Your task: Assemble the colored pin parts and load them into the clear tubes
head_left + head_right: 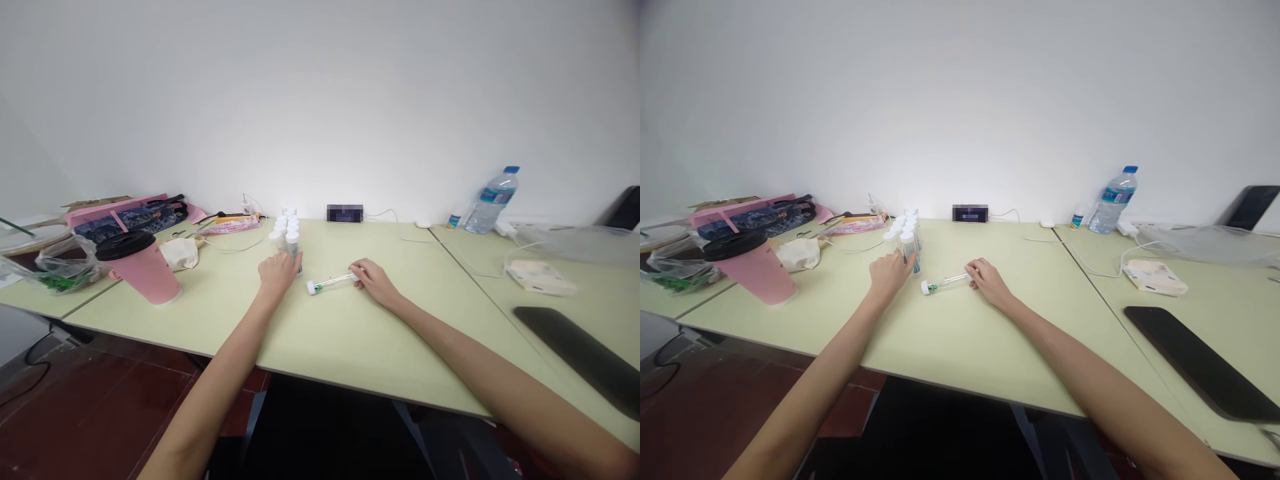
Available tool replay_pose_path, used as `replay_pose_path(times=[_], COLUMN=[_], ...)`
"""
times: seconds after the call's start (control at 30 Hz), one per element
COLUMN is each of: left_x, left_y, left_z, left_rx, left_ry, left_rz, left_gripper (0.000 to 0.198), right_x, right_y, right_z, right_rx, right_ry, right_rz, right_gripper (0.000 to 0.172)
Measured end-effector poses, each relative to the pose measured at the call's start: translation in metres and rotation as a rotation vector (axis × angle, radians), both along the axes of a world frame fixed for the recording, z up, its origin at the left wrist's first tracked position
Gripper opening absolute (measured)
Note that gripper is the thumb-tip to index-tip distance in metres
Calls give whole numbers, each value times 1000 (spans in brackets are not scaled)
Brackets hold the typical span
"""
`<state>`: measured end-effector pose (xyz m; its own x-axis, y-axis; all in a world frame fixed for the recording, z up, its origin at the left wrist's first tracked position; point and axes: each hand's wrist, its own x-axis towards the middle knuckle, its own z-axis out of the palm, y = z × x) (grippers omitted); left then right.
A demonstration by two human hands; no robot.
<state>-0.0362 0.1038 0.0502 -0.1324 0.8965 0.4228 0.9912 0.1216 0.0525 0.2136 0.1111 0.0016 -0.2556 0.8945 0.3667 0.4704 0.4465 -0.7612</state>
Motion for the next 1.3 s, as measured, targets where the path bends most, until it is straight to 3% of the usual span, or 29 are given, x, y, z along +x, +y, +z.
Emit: replay_pose_path(times=[0.1, 0.23, 0.3, 0.4, 0.53, 0.7, 0.83, 0.93, 1.03, 1.17, 1.3], left_x=[7, 15, 17, 26, 47, 69, 77, 84, 90, 90, 80], left_y=[5, 9, 8, 4, 4, 6, -4, -12, -16, -14, -7], left_z=[-2, -4, -5, -7, -9, -12, -18, -24, -27, -27, -24], left_rx=[1, -1, 39, 97, -118, -238, -274, -252, -233, -247, -293], left_ry=[-9, -34, -22, -8, -101, -111, -61, 12, 32, 32, 18], left_rz=[-10, -52, -162, -447, -672, -710, -705, -640, -618, -645, -672], left_gripper=[52, 39, 32, 25, 27, 38, 70, 56, 42, 42, 45], right_x=[0, 1, 1, 1, 3, 7, 8, 6, 2, -5, -1], right_y=[2, 2, 1, 1, 3, 8, 10, 8, 3, 3, 11], right_z=[-1, -1, 0, 2, 2, -1, -3, -2, 0, 1, 4], right_rx=[0, -21, -39, -69, -112, -159, -176, -157, -78, 17, 53], right_ry=[22, 39, 50, 76, 127, 200, 232, 207, 130, 13, -72], right_rz=[4, 15, 25, 38, 22, -73, -145, -155, -170, -211, -143], right_gripper=[34, 32, 32, 33, 36, 38, 45, 56, 49, 39, 35])
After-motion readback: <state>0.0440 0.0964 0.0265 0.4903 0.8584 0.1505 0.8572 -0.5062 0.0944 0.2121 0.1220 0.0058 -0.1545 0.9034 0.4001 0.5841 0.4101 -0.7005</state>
